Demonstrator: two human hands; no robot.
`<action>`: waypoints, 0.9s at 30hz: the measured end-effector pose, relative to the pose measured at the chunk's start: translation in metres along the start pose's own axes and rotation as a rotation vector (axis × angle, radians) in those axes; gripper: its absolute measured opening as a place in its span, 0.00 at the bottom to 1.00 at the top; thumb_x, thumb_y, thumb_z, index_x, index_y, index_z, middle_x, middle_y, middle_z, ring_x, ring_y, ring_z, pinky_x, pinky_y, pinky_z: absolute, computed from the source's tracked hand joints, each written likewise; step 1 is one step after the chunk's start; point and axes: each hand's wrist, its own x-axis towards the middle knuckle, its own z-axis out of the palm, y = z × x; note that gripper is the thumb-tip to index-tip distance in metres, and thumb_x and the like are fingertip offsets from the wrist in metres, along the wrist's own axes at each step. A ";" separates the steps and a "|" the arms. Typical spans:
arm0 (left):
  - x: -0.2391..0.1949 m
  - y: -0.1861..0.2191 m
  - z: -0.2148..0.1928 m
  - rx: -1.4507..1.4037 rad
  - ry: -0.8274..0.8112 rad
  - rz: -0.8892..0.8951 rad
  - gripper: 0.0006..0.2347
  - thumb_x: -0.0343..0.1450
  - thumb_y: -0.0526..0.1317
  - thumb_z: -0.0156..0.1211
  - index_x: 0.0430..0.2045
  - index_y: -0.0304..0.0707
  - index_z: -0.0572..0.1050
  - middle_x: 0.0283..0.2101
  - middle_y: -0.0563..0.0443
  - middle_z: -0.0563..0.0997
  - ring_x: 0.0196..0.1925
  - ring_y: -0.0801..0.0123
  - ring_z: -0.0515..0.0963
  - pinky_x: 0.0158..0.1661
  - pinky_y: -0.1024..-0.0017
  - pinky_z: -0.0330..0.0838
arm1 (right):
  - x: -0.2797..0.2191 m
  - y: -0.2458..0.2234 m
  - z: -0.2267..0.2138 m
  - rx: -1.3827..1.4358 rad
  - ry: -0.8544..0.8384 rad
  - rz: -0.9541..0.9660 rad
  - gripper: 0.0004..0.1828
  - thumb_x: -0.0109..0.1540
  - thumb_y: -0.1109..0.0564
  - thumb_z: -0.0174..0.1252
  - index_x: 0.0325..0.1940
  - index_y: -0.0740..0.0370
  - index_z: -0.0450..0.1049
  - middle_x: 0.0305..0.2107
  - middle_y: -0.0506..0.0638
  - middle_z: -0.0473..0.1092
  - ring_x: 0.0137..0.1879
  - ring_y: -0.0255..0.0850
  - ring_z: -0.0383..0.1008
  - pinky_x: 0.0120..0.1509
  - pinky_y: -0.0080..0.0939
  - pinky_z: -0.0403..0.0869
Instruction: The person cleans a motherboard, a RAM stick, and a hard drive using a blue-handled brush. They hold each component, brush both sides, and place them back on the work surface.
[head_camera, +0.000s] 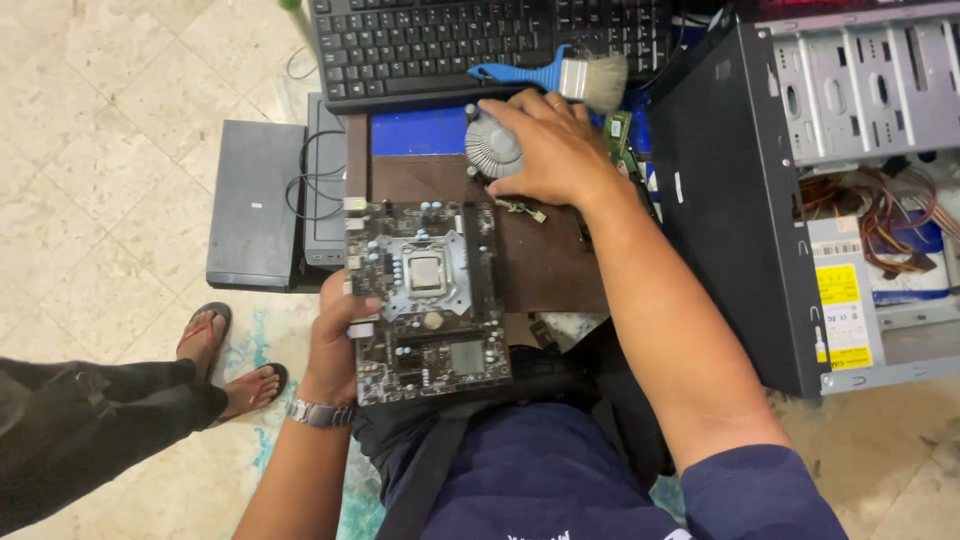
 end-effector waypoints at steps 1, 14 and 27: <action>0.000 -0.004 -0.003 -0.002 0.004 0.007 0.15 0.64 0.33 0.58 0.44 0.26 0.76 0.43 0.40 0.83 0.40 0.53 0.84 0.39 0.59 0.79 | -0.002 -0.002 -0.004 -0.003 0.000 -0.008 0.56 0.53 0.37 0.75 0.79 0.46 0.54 0.65 0.53 0.59 0.68 0.58 0.55 0.65 0.66 0.56; 0.031 -0.021 0.059 0.371 0.201 -0.233 0.19 0.66 0.42 0.55 0.53 0.45 0.71 0.57 0.53 0.74 0.59 0.63 0.70 0.59 0.63 0.60 | 0.013 -0.021 -0.021 0.145 0.315 -0.010 0.51 0.57 0.42 0.75 0.78 0.45 0.54 0.65 0.52 0.60 0.70 0.61 0.57 0.72 0.63 0.56; 0.027 -0.004 0.048 1.444 0.019 -0.109 0.37 0.70 0.57 0.54 0.74 0.43 0.52 0.50 0.41 0.67 0.38 0.45 0.77 0.40 0.52 0.72 | 0.012 -0.030 -0.018 0.055 0.136 0.111 0.54 0.57 0.35 0.72 0.79 0.43 0.50 0.72 0.58 0.53 0.77 0.66 0.48 0.76 0.71 0.52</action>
